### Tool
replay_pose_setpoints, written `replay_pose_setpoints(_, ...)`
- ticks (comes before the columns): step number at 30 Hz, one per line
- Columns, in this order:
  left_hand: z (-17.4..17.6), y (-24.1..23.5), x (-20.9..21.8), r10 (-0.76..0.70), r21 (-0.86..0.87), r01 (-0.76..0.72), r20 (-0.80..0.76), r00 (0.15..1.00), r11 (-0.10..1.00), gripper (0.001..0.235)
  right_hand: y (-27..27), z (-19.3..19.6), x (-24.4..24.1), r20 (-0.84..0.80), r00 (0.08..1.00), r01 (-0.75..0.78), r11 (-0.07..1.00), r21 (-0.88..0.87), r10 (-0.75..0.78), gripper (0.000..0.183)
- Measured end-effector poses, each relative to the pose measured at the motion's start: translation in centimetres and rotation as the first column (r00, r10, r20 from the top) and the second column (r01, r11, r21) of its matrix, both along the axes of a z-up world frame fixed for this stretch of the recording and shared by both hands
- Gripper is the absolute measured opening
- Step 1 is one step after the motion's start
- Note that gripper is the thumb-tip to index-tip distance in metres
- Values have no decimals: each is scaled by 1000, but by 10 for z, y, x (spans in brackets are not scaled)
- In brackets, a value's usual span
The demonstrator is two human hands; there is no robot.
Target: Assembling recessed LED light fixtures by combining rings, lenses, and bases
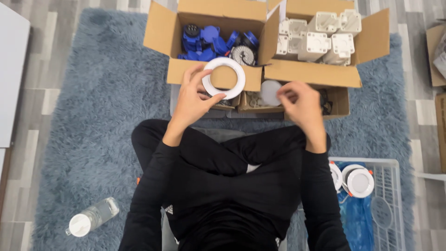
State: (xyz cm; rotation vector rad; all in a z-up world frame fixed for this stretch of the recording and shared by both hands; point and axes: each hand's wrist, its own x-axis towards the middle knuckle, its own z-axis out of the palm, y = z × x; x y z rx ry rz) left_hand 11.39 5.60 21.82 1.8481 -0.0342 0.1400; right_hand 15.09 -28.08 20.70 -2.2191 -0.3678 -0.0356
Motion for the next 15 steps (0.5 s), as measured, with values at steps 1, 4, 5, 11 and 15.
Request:
replay_pose_setpoints(1,5,-1,-2,-18,35,17,17,1000,999,81,-4,10,-3,21,1000,22,999,50,-23,18)
replay_pose_setpoints(4,3,-3,-3,-43,65,42,25,999,997,91,-17,20,-3,46,997,56,983,173,-64,24)
replay_pose_setpoints(5,-1,-3,-2,-49,64,47,18,999,997,95,-22,20,-1,51,995,66,966,249,-81,32)
replay_pose_setpoints(11,-17,-9,-1,-60,65,60,0,998,996,95,35,18,21,1,1000,5,908,420,-6,42)
replay_pose_setpoints(15,-14,-17,-3,-59,43,59,-7,998,997,92,73,-4,30,-85,995,-15,902,431,57,37)
